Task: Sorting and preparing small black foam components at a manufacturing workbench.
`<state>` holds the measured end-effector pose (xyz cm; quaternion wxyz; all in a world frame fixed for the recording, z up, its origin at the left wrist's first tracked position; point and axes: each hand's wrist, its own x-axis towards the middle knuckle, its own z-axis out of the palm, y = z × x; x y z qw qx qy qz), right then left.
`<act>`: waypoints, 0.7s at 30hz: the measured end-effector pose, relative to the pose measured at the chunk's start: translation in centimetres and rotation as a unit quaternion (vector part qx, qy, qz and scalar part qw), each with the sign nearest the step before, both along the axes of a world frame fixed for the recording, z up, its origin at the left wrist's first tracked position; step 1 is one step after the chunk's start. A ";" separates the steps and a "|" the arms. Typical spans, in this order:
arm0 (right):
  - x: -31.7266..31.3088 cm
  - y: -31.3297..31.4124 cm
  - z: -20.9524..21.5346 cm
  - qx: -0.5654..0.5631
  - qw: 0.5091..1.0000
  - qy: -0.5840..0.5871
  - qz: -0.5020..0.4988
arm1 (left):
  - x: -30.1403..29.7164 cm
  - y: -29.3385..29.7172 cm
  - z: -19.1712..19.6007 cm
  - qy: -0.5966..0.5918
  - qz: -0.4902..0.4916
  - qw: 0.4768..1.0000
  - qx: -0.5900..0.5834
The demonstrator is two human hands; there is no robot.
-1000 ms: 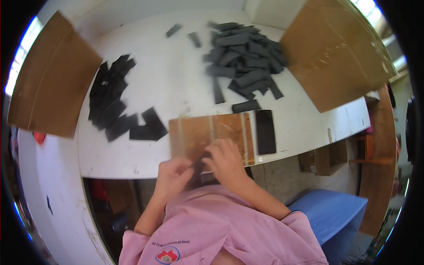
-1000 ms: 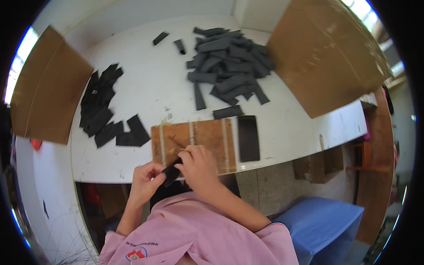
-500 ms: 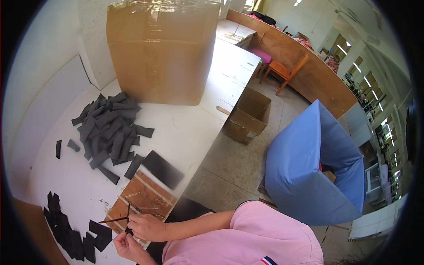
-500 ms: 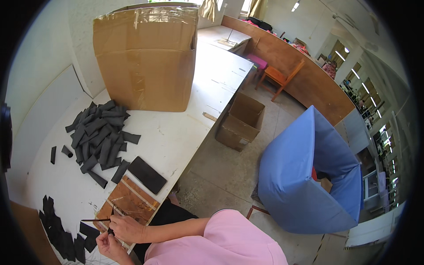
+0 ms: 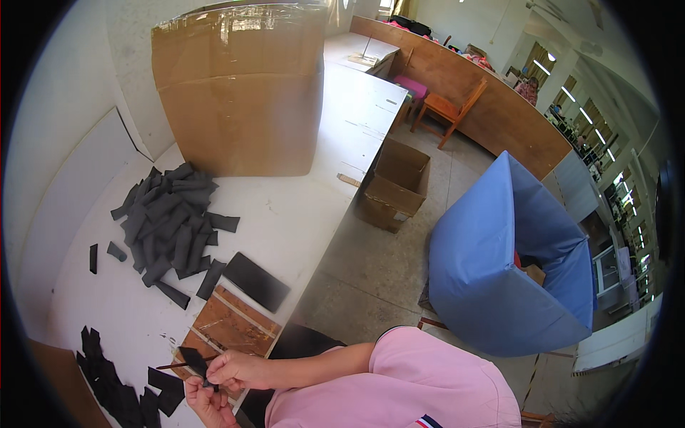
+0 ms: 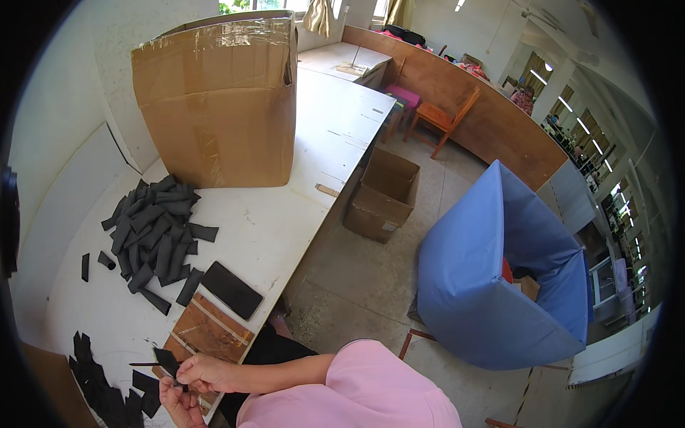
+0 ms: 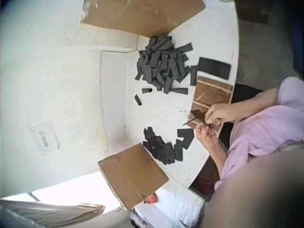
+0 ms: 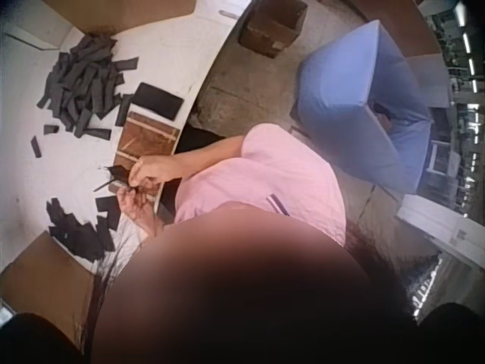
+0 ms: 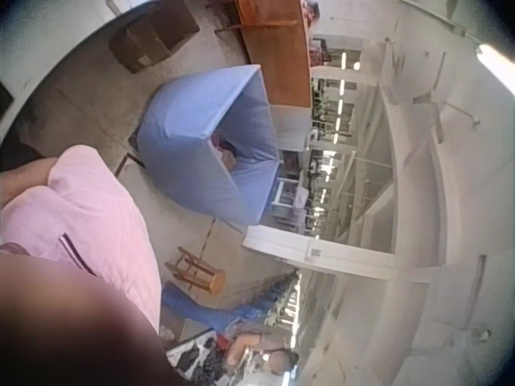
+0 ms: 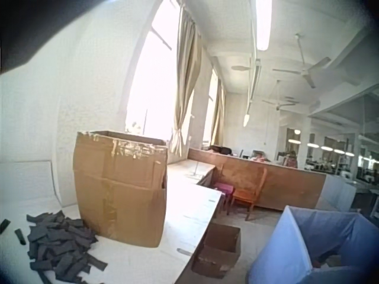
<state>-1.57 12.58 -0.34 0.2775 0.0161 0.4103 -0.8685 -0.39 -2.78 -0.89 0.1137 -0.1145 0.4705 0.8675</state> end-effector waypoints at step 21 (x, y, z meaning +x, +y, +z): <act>1.0 -1.5 3.3 -0.045 0.977 0.201 0.053 | 1.3 0.8 5.3 0.021 -0.032 0.999 0.018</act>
